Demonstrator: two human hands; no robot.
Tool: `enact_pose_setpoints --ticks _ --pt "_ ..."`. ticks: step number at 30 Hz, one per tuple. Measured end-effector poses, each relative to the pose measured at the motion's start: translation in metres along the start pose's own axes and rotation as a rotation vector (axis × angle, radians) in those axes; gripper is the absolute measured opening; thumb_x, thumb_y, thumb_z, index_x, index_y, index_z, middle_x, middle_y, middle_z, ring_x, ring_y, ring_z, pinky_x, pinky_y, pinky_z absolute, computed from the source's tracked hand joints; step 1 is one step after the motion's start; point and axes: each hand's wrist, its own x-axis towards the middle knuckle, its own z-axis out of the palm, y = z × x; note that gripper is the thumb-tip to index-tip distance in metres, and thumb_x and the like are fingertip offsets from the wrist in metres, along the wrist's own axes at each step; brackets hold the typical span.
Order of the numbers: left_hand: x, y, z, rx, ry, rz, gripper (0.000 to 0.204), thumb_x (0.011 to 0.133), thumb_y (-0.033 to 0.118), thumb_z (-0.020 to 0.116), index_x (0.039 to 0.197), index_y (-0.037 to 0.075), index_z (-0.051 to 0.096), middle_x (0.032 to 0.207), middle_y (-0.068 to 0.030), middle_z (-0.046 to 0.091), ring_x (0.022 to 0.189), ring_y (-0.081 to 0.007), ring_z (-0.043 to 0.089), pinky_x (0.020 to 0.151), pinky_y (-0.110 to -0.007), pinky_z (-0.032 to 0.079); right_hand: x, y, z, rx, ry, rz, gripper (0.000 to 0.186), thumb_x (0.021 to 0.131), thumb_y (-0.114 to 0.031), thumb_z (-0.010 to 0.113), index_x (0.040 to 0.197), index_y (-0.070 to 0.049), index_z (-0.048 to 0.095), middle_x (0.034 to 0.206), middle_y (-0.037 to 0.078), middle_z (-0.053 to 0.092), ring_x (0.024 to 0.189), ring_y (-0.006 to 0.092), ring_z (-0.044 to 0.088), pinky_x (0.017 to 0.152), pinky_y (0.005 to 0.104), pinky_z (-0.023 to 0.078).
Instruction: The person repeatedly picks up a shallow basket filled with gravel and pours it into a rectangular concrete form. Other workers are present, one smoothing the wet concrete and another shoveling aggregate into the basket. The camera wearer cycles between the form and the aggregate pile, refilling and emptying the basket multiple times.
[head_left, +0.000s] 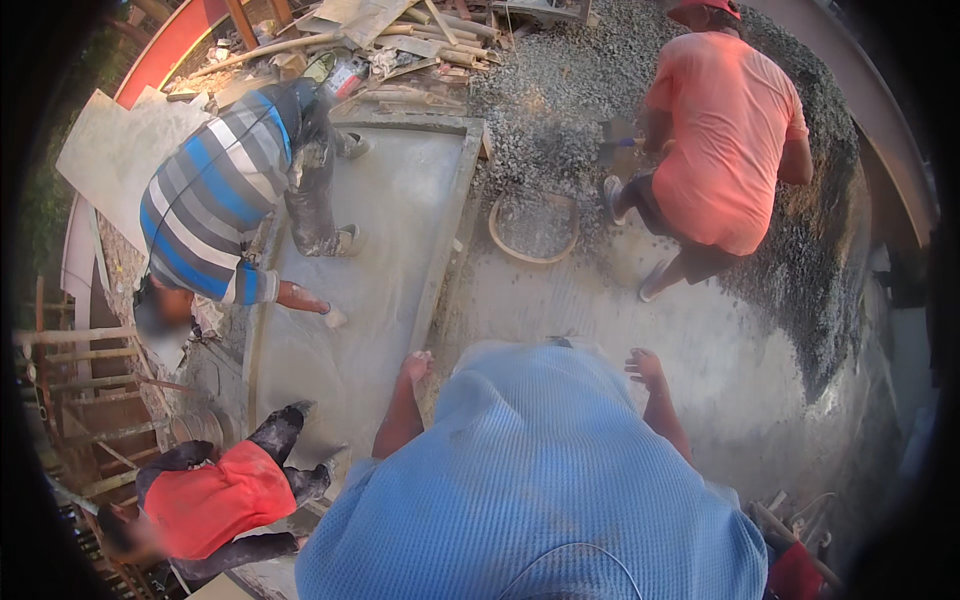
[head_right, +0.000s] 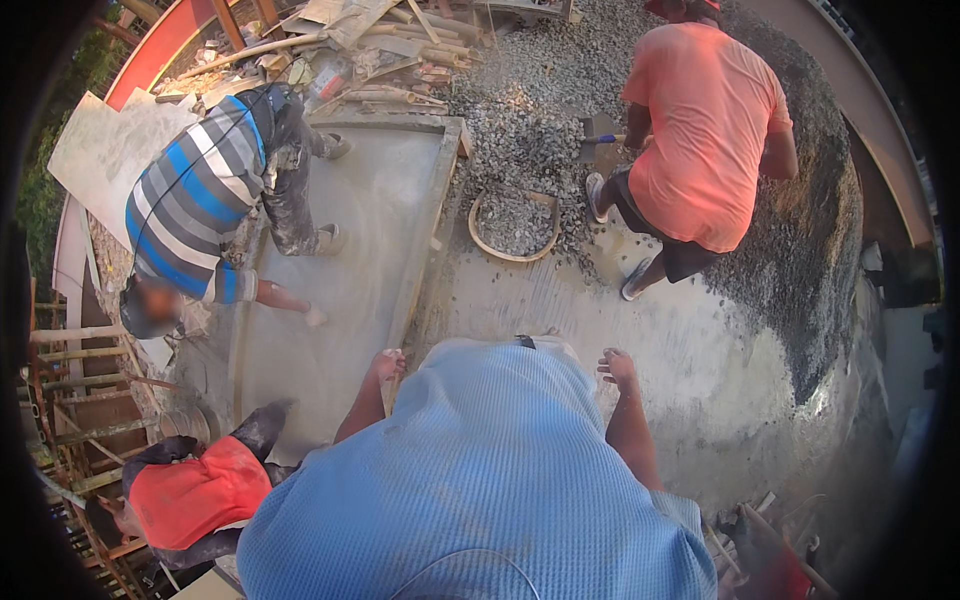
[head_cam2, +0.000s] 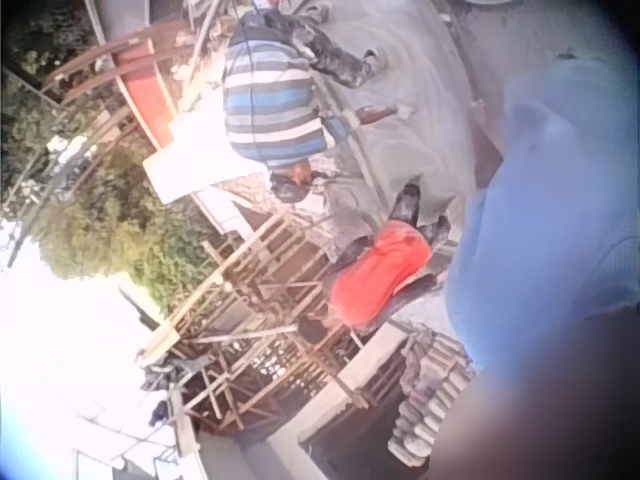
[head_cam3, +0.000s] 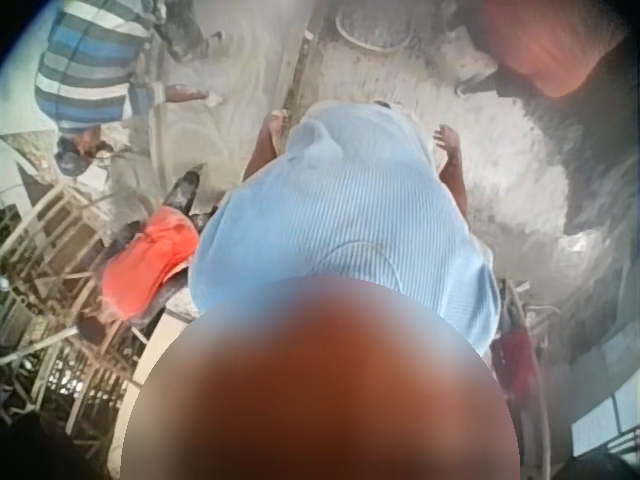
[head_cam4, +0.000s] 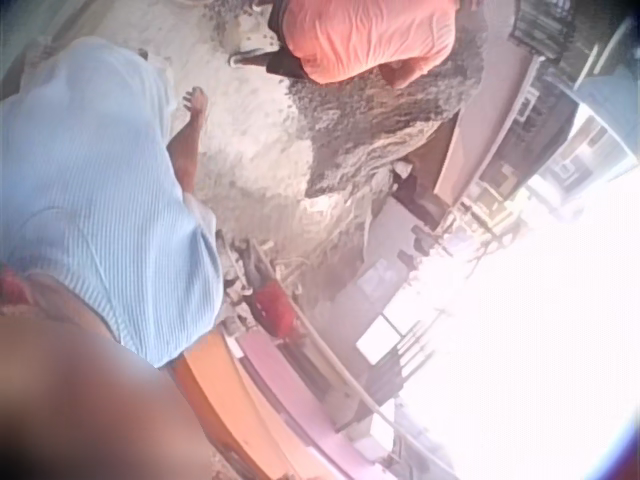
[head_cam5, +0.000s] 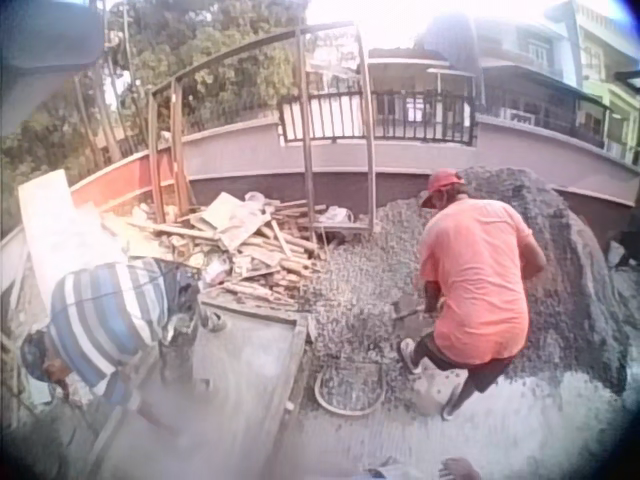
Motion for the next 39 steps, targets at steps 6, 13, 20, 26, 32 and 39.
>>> enact_pose_setpoints --ticks 6,13,20,26,32,39 --pt "0.032 0.038 -0.003 -0.006 -0.004 0.062 0.027 0.091 0.03 0.05 0.086 0.005 0.06 0.071 -0.0016 0.058 0.058 -0.0122 0.053 0.052 -0.028 0.04 -0.001 -0.053 0.016 -0.107 -0.007 -0.089 0.04 0.089 -0.03 0.048 0.121 -0.007 0.052 0.098 0.012 0.064 0.081 0.0208 0.063 0.066 0.0363 0.048" --pt "0.098 0.084 0.029 0.174 -0.053 0.105 0.039 0.09 0.035 0.049 0.075 0.002 0.064 0.074 -0.009 0.063 0.064 -0.0199 0.058 0.063 -0.034 0.044 0.035 -0.086 -0.019 -0.131 0.03 -0.033 0.034 0.09 -0.027 0.048 0.116 -0.006 0.054 0.091 0.01 0.064 0.073 0.0184 0.062 0.061 0.032 0.048" --pt "0.133 0.176 0.096 0.21 0.203 0.132 0.037 0.092 0.035 0.045 0.091 0.003 0.062 0.089 -0.0106 0.062 0.084 -0.0222 0.058 0.076 -0.034 0.044 0.151 -0.206 -0.028 -0.317 -0.091 -0.181 0.031 0.089 -0.023 0.046 0.111 -0.003 0.057 0.085 0.009 0.065 0.067 0.0163 0.063 0.056 0.0278 0.048" --pt "0.311 0.303 0.164 0.228 0.141 0.291 0.041 0.092 0.04 0.041 0.108 0.007 0.06 0.107 -0.0192 0.06 0.104 -0.036 0.054 0.089 -0.041 0.041 0.377 -0.302 0.022 0.146 -0.115 0.018 0.03 0.09 -0.021 0.042 0.106 -0.002 0.058 0.089 0.009 0.065 0.076 0.0183 0.065 0.066 0.032 0.051" --pt "0.66 0.308 0.248 0.554 0.18 0.23 0.066 0.094 0.048 0.034 0.126 -0.007 0.044 0.128 -0.0301 0.045 0.123 -0.0409 0.039 0.104 -0.044 0.029 0.691 -0.199 0.123 -0.09 -0.002 0.148 0.036 0.092 -0.032 0.044 0.108 -0.003 0.059 0.087 0.009 0.065 0.075 0.0192 0.063 0.063 0.0326 0.05" --pt "0.878 0.27 0.263 0.099 0.107 0.212 0.054 0.093 0.047 0.043 0.102 -0.003 0.06 0.087 -0.0119 0.063 0.076 -0.0219 0.058 0.071 -0.032 0.045 0.899 -0.182 0.185 0.395 0.114 0.174 0.052 0.09 -0.05 0.049 0.113 -0.003 0.053 0.091 0.007 0.059 0.077 0.0225 0.06 0.068 0.037 0.051"
